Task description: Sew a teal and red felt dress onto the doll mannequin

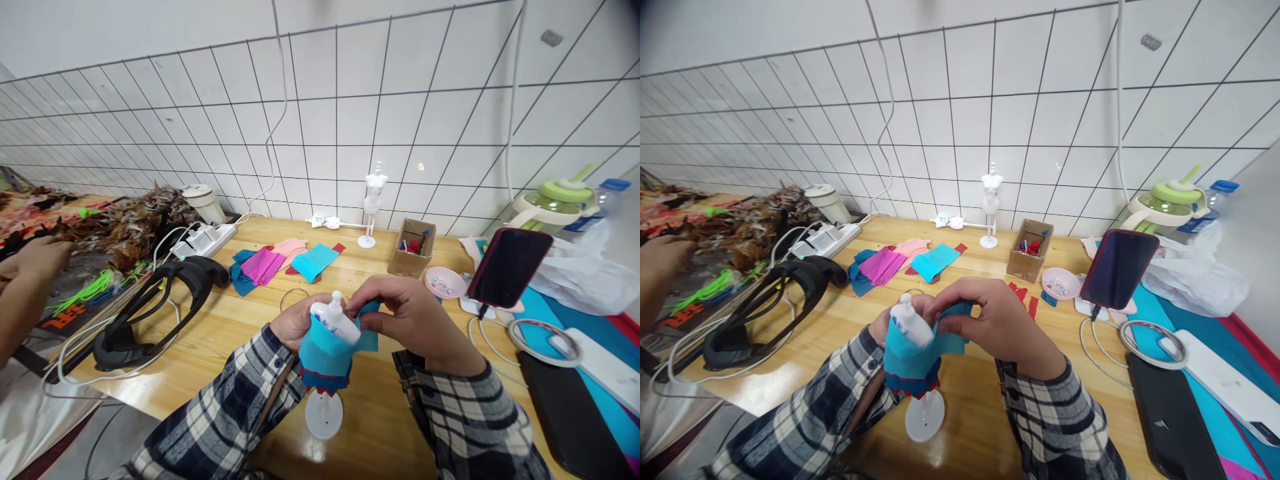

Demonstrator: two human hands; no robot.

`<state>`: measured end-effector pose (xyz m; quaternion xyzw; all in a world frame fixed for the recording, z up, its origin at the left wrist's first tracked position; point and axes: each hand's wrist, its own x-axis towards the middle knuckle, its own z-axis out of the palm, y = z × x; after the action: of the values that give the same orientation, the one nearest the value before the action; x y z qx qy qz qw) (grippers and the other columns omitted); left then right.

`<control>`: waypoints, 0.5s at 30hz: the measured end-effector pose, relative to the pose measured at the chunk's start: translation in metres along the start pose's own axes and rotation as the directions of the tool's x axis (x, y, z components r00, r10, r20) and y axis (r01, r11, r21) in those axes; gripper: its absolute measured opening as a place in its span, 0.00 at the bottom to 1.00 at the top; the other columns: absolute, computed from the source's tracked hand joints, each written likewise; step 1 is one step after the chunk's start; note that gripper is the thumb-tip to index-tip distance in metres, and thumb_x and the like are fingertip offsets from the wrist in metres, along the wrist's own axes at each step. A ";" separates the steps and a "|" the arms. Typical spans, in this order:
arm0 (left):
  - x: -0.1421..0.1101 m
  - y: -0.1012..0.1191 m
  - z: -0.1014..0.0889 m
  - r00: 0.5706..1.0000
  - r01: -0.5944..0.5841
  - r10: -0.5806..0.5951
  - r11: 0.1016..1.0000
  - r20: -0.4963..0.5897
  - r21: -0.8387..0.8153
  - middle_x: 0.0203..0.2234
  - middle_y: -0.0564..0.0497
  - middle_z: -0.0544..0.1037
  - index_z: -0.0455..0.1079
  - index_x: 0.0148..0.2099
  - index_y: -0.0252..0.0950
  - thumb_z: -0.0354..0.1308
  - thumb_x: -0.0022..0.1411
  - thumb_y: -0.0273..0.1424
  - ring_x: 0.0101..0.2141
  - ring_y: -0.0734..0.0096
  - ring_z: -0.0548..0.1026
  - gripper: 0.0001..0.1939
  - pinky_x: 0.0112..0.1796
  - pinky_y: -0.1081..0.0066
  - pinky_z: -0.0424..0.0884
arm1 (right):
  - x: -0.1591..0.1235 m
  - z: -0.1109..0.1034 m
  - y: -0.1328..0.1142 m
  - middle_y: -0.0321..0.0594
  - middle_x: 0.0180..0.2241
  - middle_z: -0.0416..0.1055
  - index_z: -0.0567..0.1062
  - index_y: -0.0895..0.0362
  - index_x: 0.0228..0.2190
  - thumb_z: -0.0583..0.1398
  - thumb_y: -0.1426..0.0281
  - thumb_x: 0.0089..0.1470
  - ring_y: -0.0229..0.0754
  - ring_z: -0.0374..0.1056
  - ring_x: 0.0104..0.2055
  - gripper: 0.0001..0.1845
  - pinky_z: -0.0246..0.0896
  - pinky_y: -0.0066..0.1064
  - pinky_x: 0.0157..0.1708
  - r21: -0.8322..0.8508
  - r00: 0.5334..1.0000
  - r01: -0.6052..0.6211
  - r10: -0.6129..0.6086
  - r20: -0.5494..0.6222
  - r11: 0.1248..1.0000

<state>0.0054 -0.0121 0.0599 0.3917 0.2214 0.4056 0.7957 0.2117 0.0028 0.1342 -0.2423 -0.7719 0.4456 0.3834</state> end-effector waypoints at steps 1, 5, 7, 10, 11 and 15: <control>0.001 0.000 0.002 1.000 0.020 -0.020 1.000 0.017 0.001 0.22 0.51 0.72 0.72 0.34 0.32 0.70 0.38 0.51 0.23 0.73 0.68 0.29 0.25 0.72 0.64 | 0.000 0.001 0.000 0.37 0.33 0.78 0.80 0.53 0.35 0.66 0.69 0.51 0.38 0.72 0.34 0.07 0.69 0.28 0.35 0.023 1.000 0.017 -0.018 0.024 1.000; 0.005 0.000 0.011 0.994 0.061 -0.060 0.998 0.089 -0.009 0.21 0.53 0.70 0.69 0.33 0.32 0.71 0.41 0.43 0.21 0.77 0.64 0.23 0.22 0.74 0.61 | 0.000 0.002 0.001 0.39 0.35 0.77 0.78 0.53 0.45 0.67 0.64 0.50 0.40 0.72 0.37 0.19 0.69 0.31 0.40 0.037 0.986 0.124 -0.128 0.104 0.992; 0.005 0.002 0.016 0.987 0.101 -0.100 0.995 0.130 -0.005 0.20 0.54 0.70 0.68 0.33 0.32 0.69 0.45 0.41 0.20 0.77 0.65 0.20 0.21 0.75 0.61 | 0.000 0.003 0.000 0.42 0.44 0.76 0.74 0.51 0.52 0.68 0.65 0.49 0.43 0.71 0.46 0.27 0.67 0.34 0.47 0.001 0.980 0.163 -0.163 0.111 0.987; 0.005 0.004 0.022 0.988 0.113 -0.116 0.993 0.107 0.029 0.20 0.55 0.70 0.69 0.31 0.32 0.66 0.51 0.37 0.21 0.76 0.68 0.14 0.22 0.76 0.63 | -0.001 0.003 -0.003 0.42 0.53 0.72 0.70 0.49 0.55 0.69 0.68 0.49 0.46 0.66 0.55 0.32 0.63 0.36 0.54 0.020 0.973 0.158 -0.159 0.166 0.987; 0.006 0.004 0.023 0.991 0.105 -0.108 0.994 0.080 0.044 0.20 0.55 0.70 0.70 0.30 0.32 0.66 0.51 0.35 0.22 0.76 0.69 0.12 0.23 0.76 0.64 | -0.001 0.003 -0.003 0.41 0.52 0.72 0.72 0.49 0.54 0.68 0.68 0.49 0.46 0.67 0.55 0.29 0.63 0.37 0.54 0.055 0.969 0.150 -0.158 0.192 0.987; 0.009 0.003 0.020 0.998 0.067 -0.067 0.998 0.010 -0.008 0.24 0.54 0.74 0.73 0.29 0.30 0.69 0.49 0.32 0.25 0.76 0.71 0.10 0.27 0.76 0.68 | 0.001 0.003 0.000 0.42 0.47 0.76 0.77 0.52 0.47 0.67 0.63 0.51 0.47 0.71 0.49 0.20 0.67 0.37 0.49 0.126 0.977 0.104 -0.125 0.173 0.987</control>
<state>0.0225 -0.0123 0.0740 0.3829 0.2290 0.3776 0.8114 0.2090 0.0016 0.1338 -0.1333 -0.7890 0.4869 0.3503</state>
